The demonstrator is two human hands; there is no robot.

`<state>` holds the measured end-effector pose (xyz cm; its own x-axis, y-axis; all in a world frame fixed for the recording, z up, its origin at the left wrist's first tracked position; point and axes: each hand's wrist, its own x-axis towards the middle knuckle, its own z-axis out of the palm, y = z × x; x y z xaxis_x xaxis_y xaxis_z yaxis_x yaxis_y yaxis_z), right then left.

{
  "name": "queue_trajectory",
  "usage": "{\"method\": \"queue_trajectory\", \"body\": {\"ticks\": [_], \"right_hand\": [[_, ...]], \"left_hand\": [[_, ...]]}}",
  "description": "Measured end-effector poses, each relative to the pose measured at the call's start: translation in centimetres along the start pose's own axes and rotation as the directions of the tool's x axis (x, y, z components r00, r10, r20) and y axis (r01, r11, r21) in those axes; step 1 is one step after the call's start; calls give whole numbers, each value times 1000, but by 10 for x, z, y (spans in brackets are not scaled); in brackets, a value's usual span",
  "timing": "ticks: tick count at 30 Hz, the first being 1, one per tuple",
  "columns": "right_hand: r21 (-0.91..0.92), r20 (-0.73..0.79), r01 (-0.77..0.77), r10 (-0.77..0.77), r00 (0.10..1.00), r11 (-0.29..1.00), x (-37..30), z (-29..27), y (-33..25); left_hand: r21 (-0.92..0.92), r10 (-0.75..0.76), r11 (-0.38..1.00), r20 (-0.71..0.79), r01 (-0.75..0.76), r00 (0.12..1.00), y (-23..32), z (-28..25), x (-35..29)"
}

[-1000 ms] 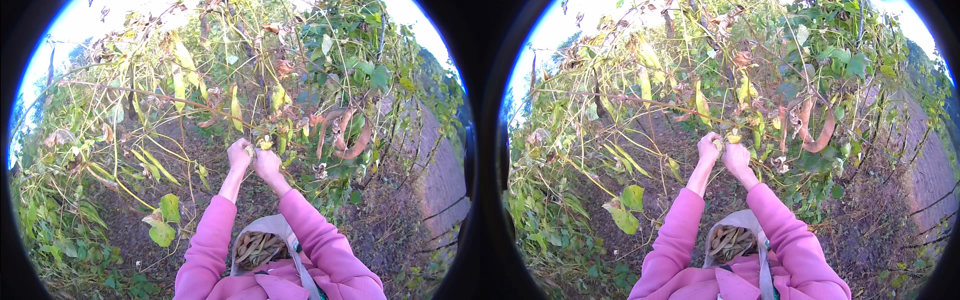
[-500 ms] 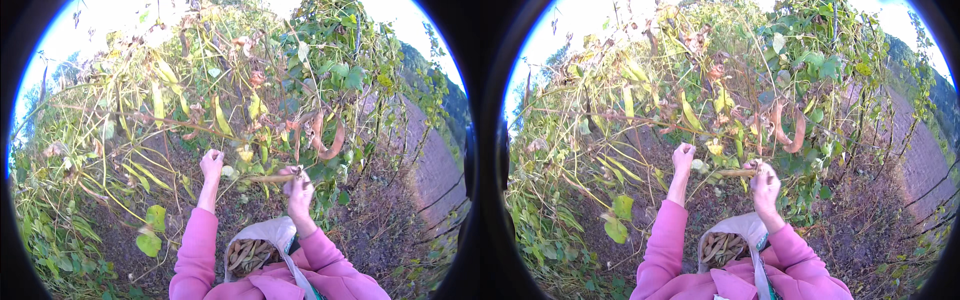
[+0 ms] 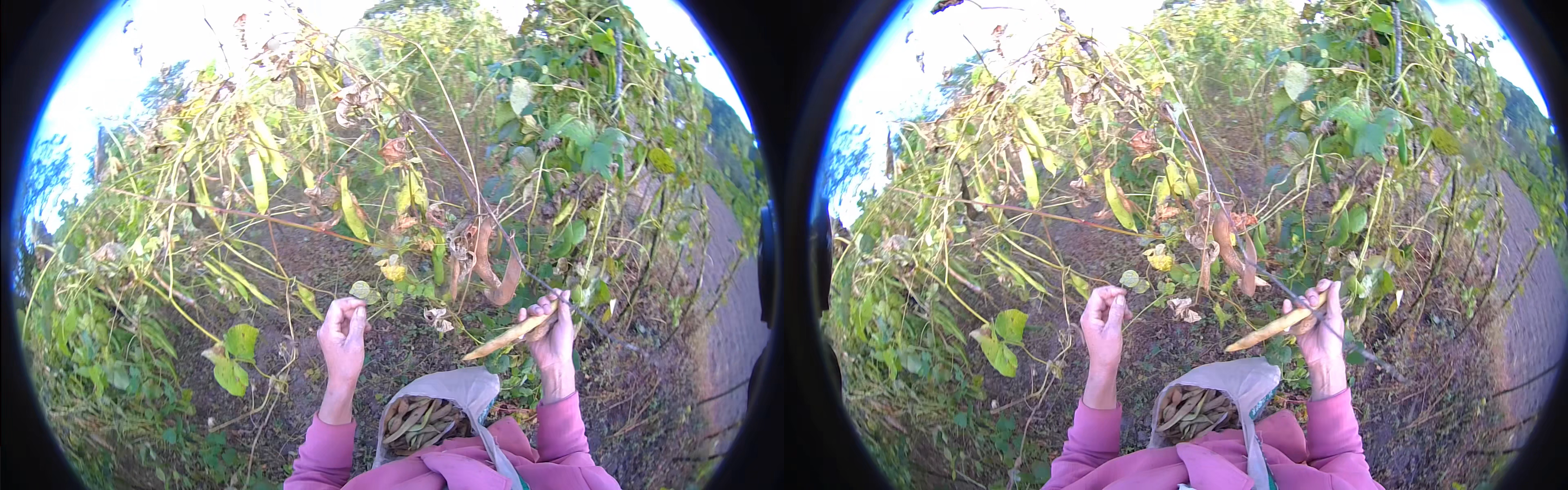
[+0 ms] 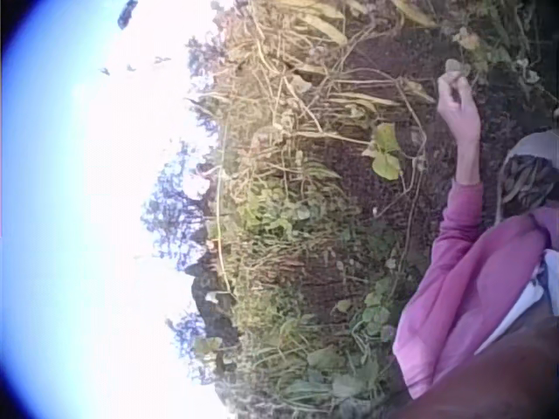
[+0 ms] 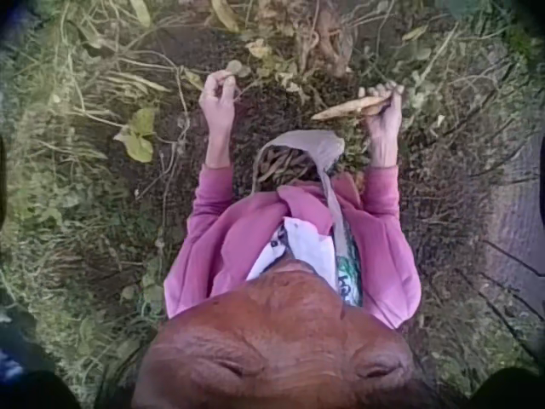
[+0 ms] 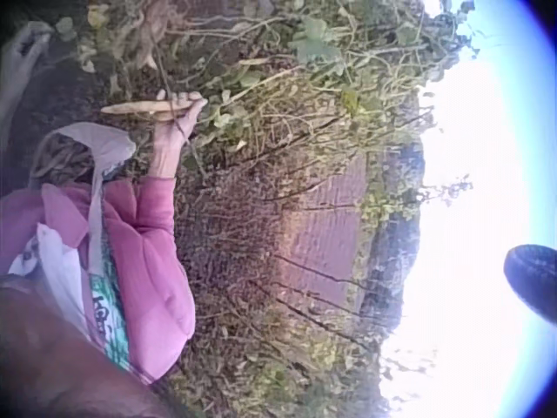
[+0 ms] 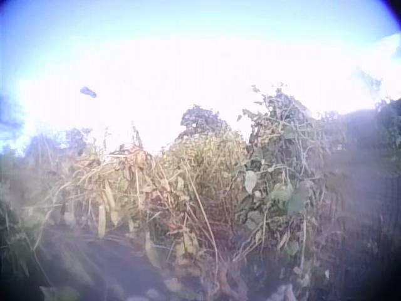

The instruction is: The person harvests broad bean pods from vines in an outdoor field. They reach into the foliage, pluck pods by hand, and place them into a cloth bag carried across the chest. The person moves between plants and continues collecting pods throughout the clip.

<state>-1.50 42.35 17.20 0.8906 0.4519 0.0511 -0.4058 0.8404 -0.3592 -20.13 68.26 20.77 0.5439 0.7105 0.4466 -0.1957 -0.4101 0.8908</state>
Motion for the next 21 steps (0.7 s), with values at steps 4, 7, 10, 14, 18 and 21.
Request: {"method": "queue_trajectory", "body": {"ticks": [4,7,10,14,18,21], "right_hand": [[101,160,-200,182,970,975,34,21,-31],[265,262,-410,344,901,872,57,28,-42],[217,253,-510,456,853,832,69,38,-46],[-203,327,-377,425,844,904,71,77,-43],[-581,454,13,310,835,814,71,126,-42],[-728,552,227,356,754,647,69,147,-42]], "left_hand": [[0,190,981,144,-192,971,83,35,20],[-34,129,992,186,-125,974,117,68,30],[-96,48,995,140,-34,989,133,86,39],[-252,-102,957,164,142,981,157,88,63],[-173,-187,959,204,224,961,181,93,87],[-149,-216,951,313,272,925,191,101,87]]}}
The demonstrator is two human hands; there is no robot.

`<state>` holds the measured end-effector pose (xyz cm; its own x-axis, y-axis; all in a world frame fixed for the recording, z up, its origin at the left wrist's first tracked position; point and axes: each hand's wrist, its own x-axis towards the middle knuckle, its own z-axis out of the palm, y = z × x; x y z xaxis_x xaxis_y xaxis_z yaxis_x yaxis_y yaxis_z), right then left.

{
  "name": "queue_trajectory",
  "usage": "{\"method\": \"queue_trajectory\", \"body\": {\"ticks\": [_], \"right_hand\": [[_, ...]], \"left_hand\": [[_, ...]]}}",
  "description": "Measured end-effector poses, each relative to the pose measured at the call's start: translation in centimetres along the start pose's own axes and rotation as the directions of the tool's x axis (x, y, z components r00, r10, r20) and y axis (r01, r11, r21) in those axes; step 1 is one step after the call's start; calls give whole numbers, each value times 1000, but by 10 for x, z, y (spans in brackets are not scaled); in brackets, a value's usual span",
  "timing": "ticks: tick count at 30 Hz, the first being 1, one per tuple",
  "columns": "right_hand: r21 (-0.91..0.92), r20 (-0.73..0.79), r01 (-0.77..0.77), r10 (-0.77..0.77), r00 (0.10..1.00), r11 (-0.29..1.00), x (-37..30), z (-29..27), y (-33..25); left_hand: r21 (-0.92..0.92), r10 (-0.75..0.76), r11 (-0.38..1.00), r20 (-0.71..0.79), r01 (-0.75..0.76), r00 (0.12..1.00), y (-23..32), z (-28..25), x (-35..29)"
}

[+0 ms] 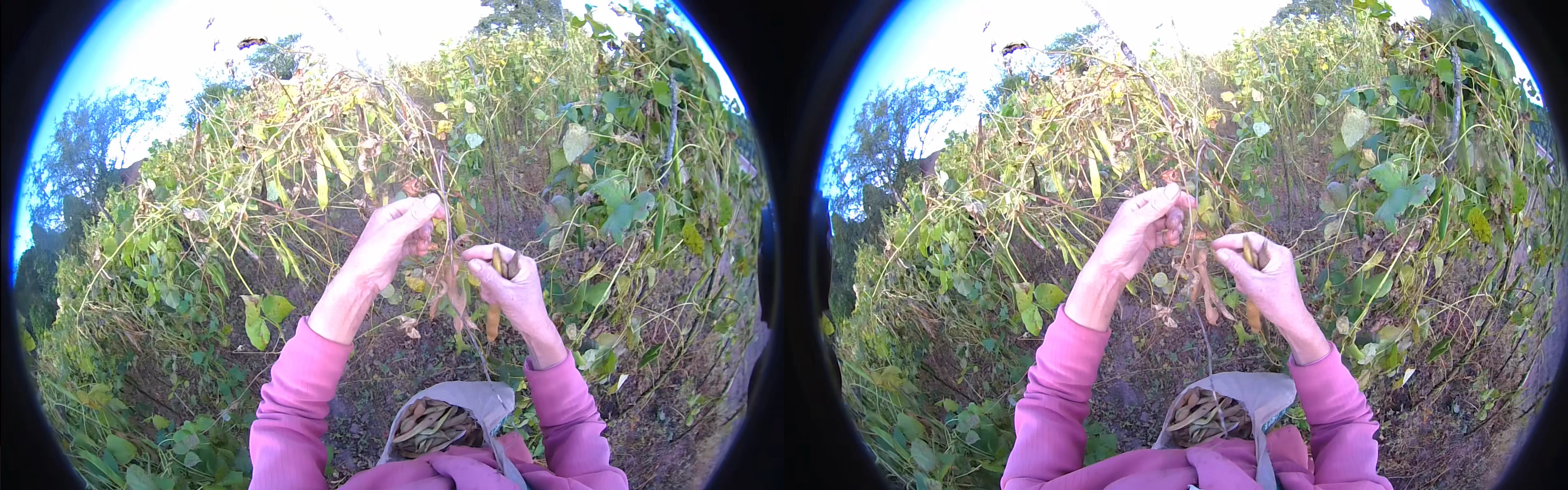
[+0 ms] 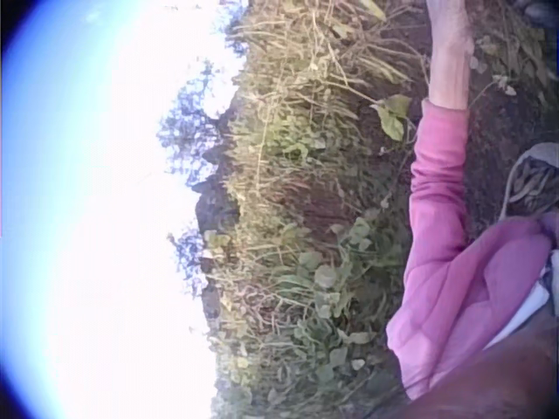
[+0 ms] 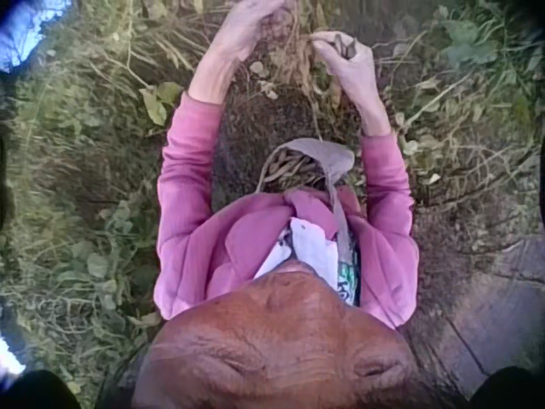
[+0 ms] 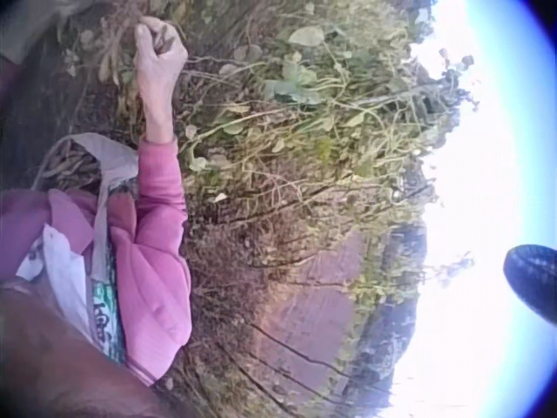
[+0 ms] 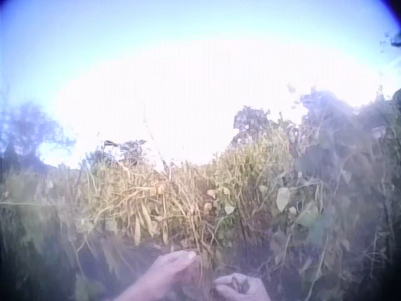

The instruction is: The person harvests broad bean pods from vines in an outdoor field. They reach into the foliage, pluck pods by hand, and place them into a cloth bag carried across the chest. The person moves between plants and continues collecting pods throughout the clip.

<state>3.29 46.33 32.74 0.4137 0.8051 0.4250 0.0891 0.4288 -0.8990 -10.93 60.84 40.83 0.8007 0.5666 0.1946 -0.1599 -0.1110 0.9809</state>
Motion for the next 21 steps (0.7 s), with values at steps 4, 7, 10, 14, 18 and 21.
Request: {"method": "queue_trajectory", "body": {"ticks": [4,7,10,14,18,21], "right_hand": [[14,101,39,-41,994,999,3,16,2],[23,13,83,-83,996,996,9,26,10],[-200,-24,319,-330,944,927,12,30,16],[-654,124,502,-574,809,566,11,23,21],[-856,253,357,-298,920,374,8,17,25],[-910,225,270,-172,959,315,-6,23,28]], "left_hand": [[68,42,997,27,-44,999,2,7,-10],[233,79,967,114,-104,990,-1,12,-15],[288,136,946,55,-146,989,-12,16,-14],[561,235,811,-55,-165,970,-33,16,-8],[816,433,549,-93,-180,897,-68,19,-11],[843,464,519,-139,-141,875,-98,24,-8]]}}
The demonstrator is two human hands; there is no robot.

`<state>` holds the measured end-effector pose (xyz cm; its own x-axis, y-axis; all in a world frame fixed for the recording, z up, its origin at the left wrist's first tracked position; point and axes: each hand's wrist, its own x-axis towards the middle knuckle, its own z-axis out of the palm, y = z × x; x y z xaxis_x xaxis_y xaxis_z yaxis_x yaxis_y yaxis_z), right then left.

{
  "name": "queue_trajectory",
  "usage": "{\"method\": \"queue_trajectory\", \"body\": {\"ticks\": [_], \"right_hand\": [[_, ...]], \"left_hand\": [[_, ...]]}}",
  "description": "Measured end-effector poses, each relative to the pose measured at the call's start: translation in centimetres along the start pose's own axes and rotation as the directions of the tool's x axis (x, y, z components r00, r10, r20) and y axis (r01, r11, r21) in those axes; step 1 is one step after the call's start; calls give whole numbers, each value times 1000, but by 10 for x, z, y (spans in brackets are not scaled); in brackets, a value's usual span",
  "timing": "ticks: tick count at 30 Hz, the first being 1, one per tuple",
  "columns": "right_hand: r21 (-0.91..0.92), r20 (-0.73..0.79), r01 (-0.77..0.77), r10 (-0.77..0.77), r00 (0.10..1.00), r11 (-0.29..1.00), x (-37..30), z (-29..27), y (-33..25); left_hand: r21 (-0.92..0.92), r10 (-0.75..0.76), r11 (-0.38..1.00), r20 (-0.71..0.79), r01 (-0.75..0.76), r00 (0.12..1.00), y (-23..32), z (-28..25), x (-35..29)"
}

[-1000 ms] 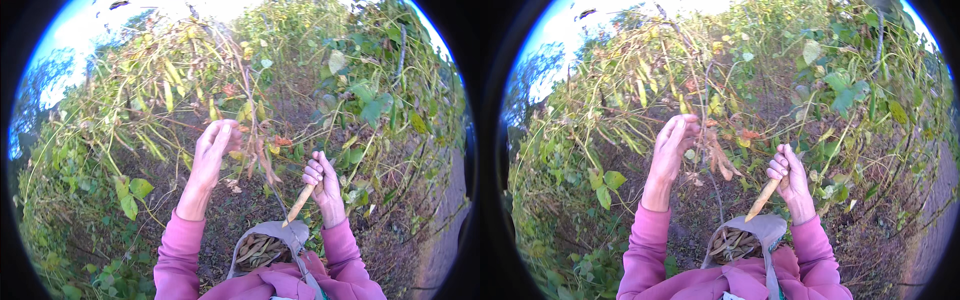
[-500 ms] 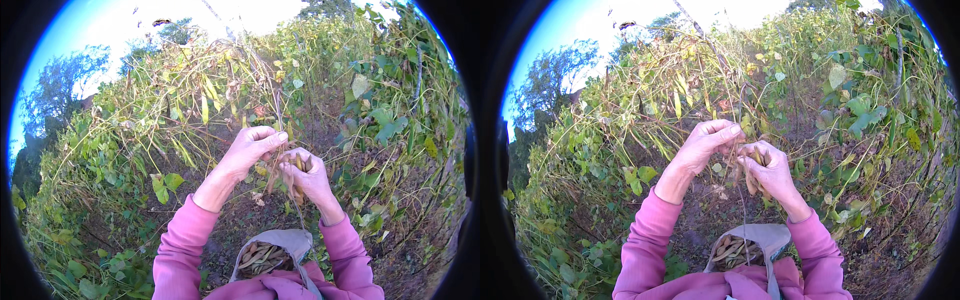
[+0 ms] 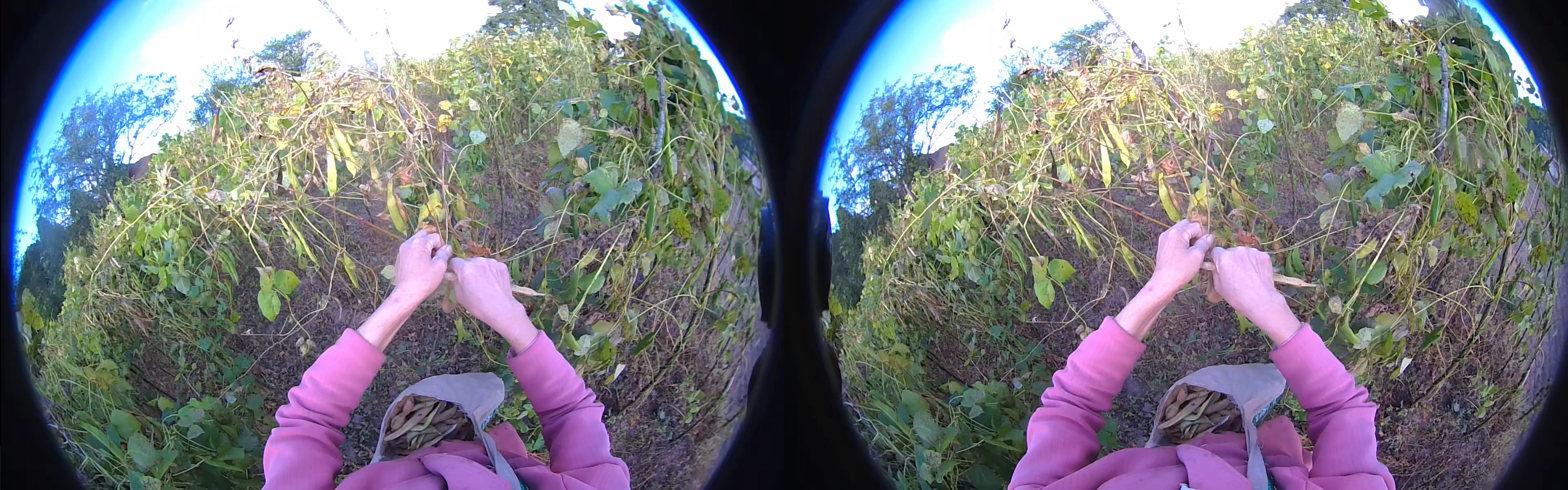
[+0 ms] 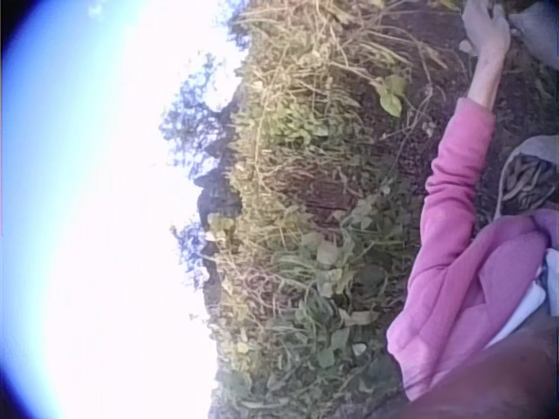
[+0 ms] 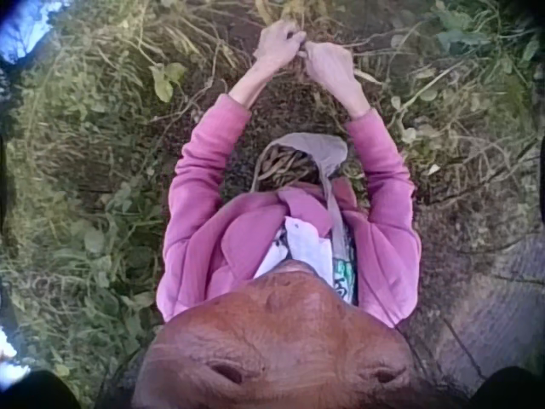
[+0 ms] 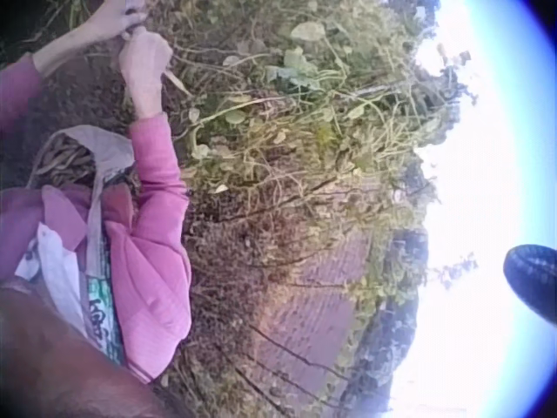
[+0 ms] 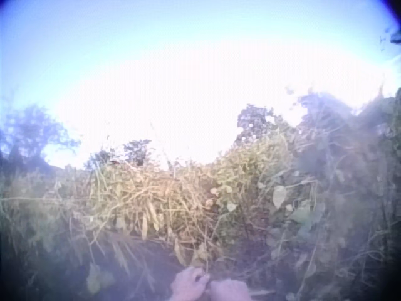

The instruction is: The person harvests broad bean pods from vines in an outdoor field. They reach into the foliage, pluck pods by hand, and place them into a cloth bag carried across the chest. The person moves between plants and continues collecting pods throughout the clip.

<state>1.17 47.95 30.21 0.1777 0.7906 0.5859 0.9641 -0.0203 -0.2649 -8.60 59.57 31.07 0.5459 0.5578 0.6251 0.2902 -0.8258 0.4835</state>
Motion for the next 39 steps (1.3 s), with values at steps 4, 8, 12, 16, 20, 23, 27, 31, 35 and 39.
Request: {"method": "queue_trajectory", "body": {"ticks": [4,8,12,16,20,23,27,31,35,39], "right_hand": [[53,-24,-24,26,999,998,-42,6,-16],[810,157,-282,275,949,514,-56,5,8],[961,226,-269,363,904,71,-50,0,41],[953,145,-226,351,925,202,-31,1,43],[544,-239,156,-26,971,825,-6,3,34],[354,-7,121,-127,992,927,7,6,31],[170,84,113,-128,988,979,4,8,25],[64,-174,171,-158,972,983,-25,10,7],[45,-292,72,-56,955,996,-51,12,-2],[130,-562,90,-2,827,987,-64,8,18]], "left_hand": [[61,-213,973,-132,223,968,-25,4,1],[-561,-232,662,477,497,848,-33,-25,3],[-655,-80,468,638,594,766,-16,-45,3],[-661,-66,394,673,639,737,0,-49,2],[-661,-35,378,690,648,723,-2,-43,1],[-664,11,417,687,621,727,-9,-38,0],[-640,-115,473,637,606,762,-12,-30,-8],[-661,-229,479,541,578,809,-12,-14,-15],[-660,-304,496,476,564,825,-18,-7,-13],[-622,-400,572,357,534,844,-30,-17,-9]]}}
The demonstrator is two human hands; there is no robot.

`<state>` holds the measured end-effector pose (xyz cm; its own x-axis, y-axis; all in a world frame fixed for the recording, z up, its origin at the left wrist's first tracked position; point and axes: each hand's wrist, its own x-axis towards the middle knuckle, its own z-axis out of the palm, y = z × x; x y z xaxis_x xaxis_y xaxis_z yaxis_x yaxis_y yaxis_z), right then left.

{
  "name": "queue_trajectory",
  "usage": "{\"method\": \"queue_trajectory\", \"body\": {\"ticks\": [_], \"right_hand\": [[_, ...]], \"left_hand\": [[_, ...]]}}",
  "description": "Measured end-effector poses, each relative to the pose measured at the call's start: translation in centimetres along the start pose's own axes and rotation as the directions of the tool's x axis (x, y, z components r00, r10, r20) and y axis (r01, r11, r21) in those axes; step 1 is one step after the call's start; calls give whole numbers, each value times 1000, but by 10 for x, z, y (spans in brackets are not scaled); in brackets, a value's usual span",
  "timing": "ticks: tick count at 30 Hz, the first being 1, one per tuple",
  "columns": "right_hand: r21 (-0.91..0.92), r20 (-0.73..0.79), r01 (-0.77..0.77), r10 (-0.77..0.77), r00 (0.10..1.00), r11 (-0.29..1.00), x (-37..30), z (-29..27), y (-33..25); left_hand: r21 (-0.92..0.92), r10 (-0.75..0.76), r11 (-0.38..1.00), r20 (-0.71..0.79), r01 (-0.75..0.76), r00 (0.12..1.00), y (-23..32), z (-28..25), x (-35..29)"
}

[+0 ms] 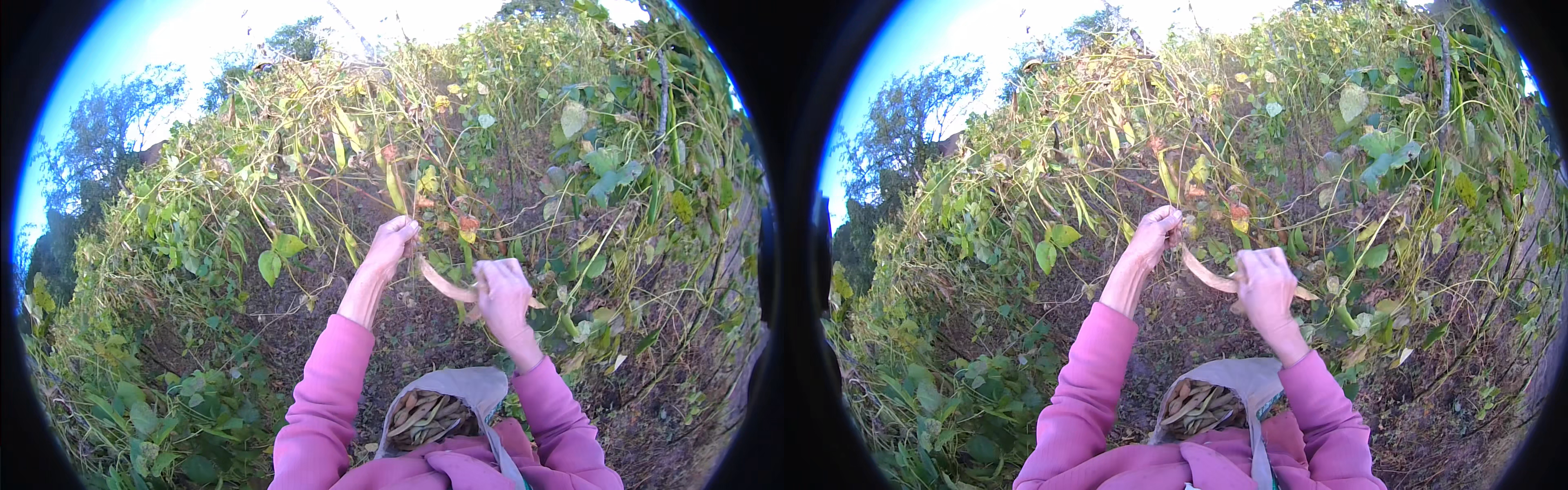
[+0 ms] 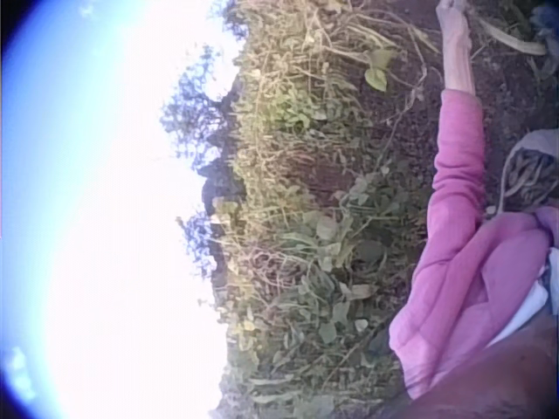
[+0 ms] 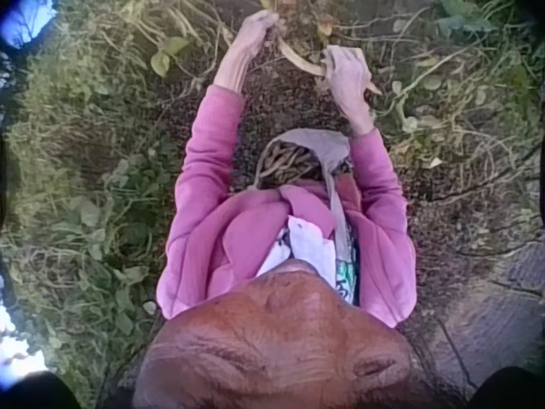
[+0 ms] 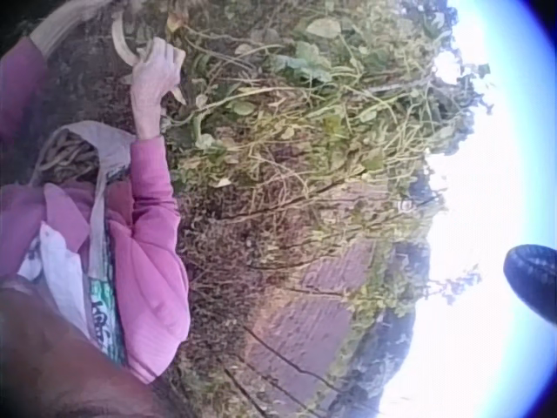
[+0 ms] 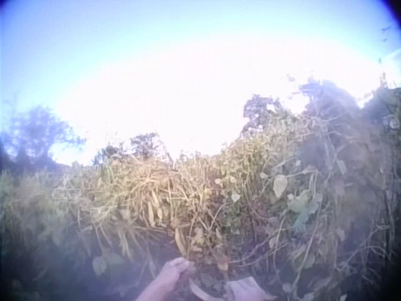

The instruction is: The person harvests broad bean pods from vines in an outdoor field. They reach into the foliage, pluck pods by hand, and place them into a cloth bag carried across the chest. The person moves between plants and continues collecting pods throughout the clip.

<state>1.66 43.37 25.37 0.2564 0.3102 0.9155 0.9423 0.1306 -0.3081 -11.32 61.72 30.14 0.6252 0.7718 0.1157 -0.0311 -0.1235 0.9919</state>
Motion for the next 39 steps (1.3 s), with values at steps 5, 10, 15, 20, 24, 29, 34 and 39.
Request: {"method": "queue_trajectory", "body": {"ticks": [5,10,15,20,24,29,34,39], "right_hand": [[466,512,-664,433,742,585,12,-7,19],[191,524,-285,148,839,939,16,10,-8],[74,513,-214,147,846,974,19,22,-17],[73,577,-272,182,796,959,20,28,-9],[135,599,-384,233,766,913,12,27,-15],[281,581,-272,63,812,920,-32,20,-29],[630,628,-771,521,577,95,-72,17,-9],[533,762,-846,442,473,-15,-107,-4,-21]], "left_hand": [[121,55,991,44,-60,998,-4,7,-6],[135,52,989,43,-57,998,-5,20,-14],[206,90,974,35,-95,995,-6,22,-20],[168,99,981,6,-99,995,-19,23,-22],[206,109,974,-85,-89,990,-23,23,-20],[271,213,950,-189,-157,959,3,13,-11],[131,362,931,-224,-341,905,-9,-2,-41],[359,45,930,-314,75,948,-102,-36,-139]]}}
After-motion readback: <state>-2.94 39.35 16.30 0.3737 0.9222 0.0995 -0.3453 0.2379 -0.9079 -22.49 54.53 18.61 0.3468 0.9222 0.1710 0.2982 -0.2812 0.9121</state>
